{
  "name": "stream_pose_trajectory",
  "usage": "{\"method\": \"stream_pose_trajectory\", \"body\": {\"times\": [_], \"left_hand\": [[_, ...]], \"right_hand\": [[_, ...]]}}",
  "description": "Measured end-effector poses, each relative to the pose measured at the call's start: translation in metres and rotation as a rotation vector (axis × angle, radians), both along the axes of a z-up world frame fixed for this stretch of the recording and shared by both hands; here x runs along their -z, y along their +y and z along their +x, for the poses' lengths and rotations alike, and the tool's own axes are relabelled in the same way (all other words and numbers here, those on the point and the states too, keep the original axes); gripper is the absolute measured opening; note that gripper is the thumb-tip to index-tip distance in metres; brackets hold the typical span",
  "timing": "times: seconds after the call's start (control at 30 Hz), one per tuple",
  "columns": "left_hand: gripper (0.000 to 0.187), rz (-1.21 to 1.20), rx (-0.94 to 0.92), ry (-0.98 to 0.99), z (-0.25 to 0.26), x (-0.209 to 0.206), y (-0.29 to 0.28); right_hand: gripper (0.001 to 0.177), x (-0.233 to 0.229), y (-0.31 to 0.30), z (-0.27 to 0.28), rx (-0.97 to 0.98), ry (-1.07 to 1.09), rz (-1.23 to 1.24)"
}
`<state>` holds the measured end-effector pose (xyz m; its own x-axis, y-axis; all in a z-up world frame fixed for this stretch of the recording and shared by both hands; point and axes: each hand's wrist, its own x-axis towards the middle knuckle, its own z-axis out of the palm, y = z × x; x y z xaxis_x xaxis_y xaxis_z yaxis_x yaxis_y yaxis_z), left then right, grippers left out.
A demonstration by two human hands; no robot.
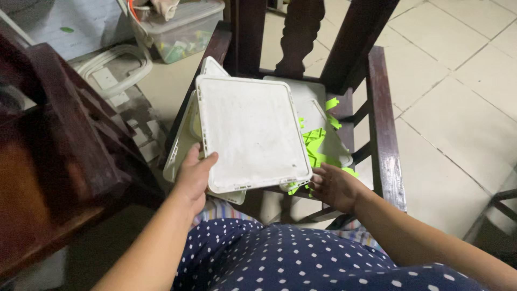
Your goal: The person assembles white square trays with green X-shaped plastic supports. They pick up each tray, align and insert the green supports into slots on the tray edges, and place the assembled units on a wooden chair. The process is repeated for multiple trays.
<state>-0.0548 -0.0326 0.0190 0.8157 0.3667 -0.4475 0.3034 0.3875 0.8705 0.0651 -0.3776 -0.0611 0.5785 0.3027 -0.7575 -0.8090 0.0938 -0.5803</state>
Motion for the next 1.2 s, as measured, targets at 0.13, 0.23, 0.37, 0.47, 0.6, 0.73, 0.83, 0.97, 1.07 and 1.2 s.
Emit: {"method": "stream_pose_trajectory", "body": {"times": [0.13, 0.23, 0.37, 0.47, 0.6, 0.73, 0.83, 0.97, 1.07, 1.2], "left_hand": [[0.052, 0.005, -0.074, -0.121, -0.005, 0.005, 0.012], [0.050, 0.002, -0.087, -0.102, -0.010, 0.010, 0.017], [0.048, 0.007, -0.088, -0.091, -0.014, 0.017, 0.016], [0.048, 0.005, -0.081, -0.051, -0.017, 0.021, 0.017], [0.045, 0.008, -0.071, -0.073, -0.013, 0.020, 0.017], [0.048, -0.003, -0.088, -0.046, -0.009, 0.015, 0.019], [0.048, -0.012, -0.103, -0.060, -0.008, 0.008, 0.020], [0.049, -0.040, -0.129, -0.032, -0.010, 0.002, 0.021], [0.049, -0.049, -0.134, -0.039, -0.011, 0.001, 0.022], [0.048, -0.044, -0.132, -0.031, -0.013, 0.003, 0.022]], "right_hand": [[0.026, 0.061, -0.022, 0.015, 0.067, 0.104, -0.028], [0.024, 0.092, -0.033, 0.020, 0.097, 0.144, -0.232], [0.021, 0.110, -0.034, 0.025, 0.069, 0.104, -0.255], [0.025, 0.112, -0.019, 0.028, 0.031, 0.053, -0.251], [0.047, 0.095, 0.005, 0.036, -0.260, -0.040, -0.487], [0.071, 0.077, 0.023, 0.048, -0.436, -0.360, -0.972], [0.079, 0.065, 0.017, 0.057, -0.511, -0.799, -1.310], [0.083, 0.054, 0.006, 0.074, -0.628, -0.962, -1.329], [0.080, 0.054, 0.011, 0.077, -0.712, -0.945, -1.255], [0.076, 0.052, 0.024, 0.072, -0.767, -0.997, -1.226]]}}
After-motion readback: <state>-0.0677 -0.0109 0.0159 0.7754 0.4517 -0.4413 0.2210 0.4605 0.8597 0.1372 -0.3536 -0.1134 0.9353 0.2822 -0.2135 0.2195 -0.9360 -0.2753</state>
